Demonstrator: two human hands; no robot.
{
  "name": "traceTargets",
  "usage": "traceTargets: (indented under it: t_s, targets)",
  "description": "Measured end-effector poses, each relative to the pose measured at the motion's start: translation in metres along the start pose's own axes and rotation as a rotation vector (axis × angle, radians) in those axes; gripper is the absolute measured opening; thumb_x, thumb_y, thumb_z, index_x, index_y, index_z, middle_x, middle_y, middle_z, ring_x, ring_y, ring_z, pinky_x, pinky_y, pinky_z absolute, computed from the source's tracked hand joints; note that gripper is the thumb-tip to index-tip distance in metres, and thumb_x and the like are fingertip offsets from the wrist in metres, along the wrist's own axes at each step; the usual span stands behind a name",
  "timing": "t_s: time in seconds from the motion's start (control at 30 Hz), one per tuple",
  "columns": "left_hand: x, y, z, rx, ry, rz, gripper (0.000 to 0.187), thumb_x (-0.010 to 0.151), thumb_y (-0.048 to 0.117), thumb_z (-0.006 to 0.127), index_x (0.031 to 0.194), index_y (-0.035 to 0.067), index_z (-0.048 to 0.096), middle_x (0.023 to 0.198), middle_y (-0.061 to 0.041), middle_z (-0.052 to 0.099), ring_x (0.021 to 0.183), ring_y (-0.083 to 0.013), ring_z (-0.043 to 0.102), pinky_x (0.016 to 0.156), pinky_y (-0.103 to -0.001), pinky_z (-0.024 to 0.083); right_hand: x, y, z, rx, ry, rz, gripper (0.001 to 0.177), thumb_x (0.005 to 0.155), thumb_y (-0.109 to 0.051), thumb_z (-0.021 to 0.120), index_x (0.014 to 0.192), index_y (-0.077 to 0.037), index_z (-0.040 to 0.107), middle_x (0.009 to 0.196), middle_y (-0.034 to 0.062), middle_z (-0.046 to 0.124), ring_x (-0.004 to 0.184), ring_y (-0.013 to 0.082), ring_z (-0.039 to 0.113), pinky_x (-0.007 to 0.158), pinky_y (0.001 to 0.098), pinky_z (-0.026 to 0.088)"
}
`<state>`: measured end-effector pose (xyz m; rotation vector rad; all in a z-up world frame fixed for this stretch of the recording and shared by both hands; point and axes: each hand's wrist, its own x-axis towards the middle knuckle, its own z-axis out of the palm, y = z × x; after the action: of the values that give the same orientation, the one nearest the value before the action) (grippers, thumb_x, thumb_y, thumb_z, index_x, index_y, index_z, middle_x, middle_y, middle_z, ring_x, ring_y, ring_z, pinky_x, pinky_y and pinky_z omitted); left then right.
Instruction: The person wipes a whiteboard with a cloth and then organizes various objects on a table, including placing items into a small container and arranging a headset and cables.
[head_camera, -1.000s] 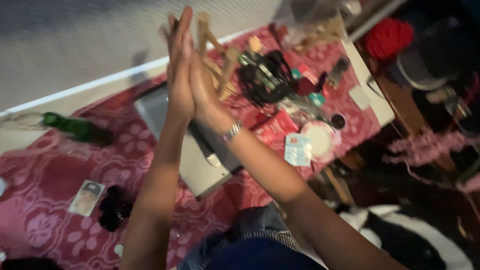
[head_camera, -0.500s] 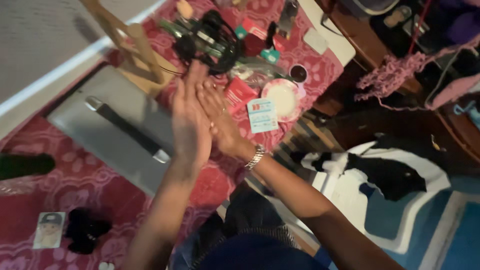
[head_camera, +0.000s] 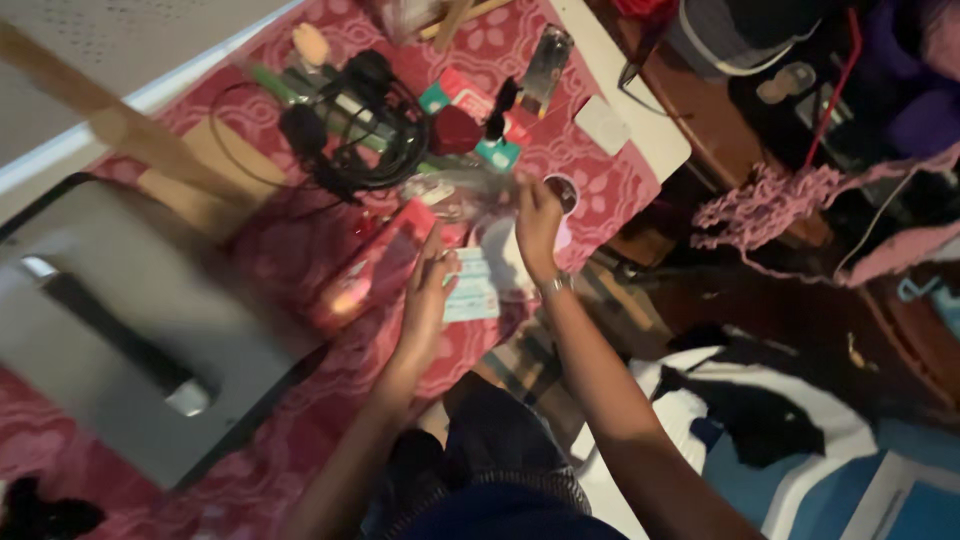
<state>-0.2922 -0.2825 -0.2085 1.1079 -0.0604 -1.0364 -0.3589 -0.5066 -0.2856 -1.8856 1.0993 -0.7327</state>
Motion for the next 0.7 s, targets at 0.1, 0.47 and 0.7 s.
traceTargets:
  t_s: [0.1, 0.47, 0.7]
  targets:
    - [0.038, -0.02, 0.021, 0.004, 0.009, 0.085, 0.068, 0.098, 0.029, 0.054, 0.16, 0.012, 0.034, 0.158, -0.008, 0.046, 0.142, -0.0206, 0.047, 0.116, -0.039, 0.036, 0.066, -0.002, 0.014, -0.049, -0.028, -0.269, 0.034, 0.091, 0.0, 0.068, 0.124, -0.005, 0.071, 0.121, 0.0147, 0.071, 0.094, 0.0243, 0.071, 0.081, 0.0354, 0.058]
    - [0.089, -0.052, 0.038, 0.091, 0.069, 0.041, 0.043, 0.101, 0.03, 0.052, 0.138, 0.012, 0.063, 0.142, -0.004, 0.064, 0.132, -0.0161, 0.059, 0.106, -0.037, 0.046, 0.112, 0.001, 0.011, -0.226, -0.171, -0.569, 0.034, 0.088, -0.004, 0.08, 0.119, -0.004, 0.067, 0.119, 0.0193, 0.066, 0.11, 0.0382, 0.064, 0.096, 0.0463, 0.052]
    - [0.096, -0.011, 0.042, 0.338, 0.052, 0.397, 0.037, 0.105, 0.023, 0.057, 0.135, 0.003, 0.066, 0.133, -0.012, 0.07, 0.122, -0.0201, 0.067, 0.106, -0.036, 0.051, 0.098, -0.039, -0.051, 0.263, -0.093, -0.28, 0.017, 0.103, -0.014, 0.068, 0.112, 0.001, 0.067, 0.096, 0.0036, 0.067, 0.086, 0.0105, 0.061, 0.078, 0.0256, 0.051]
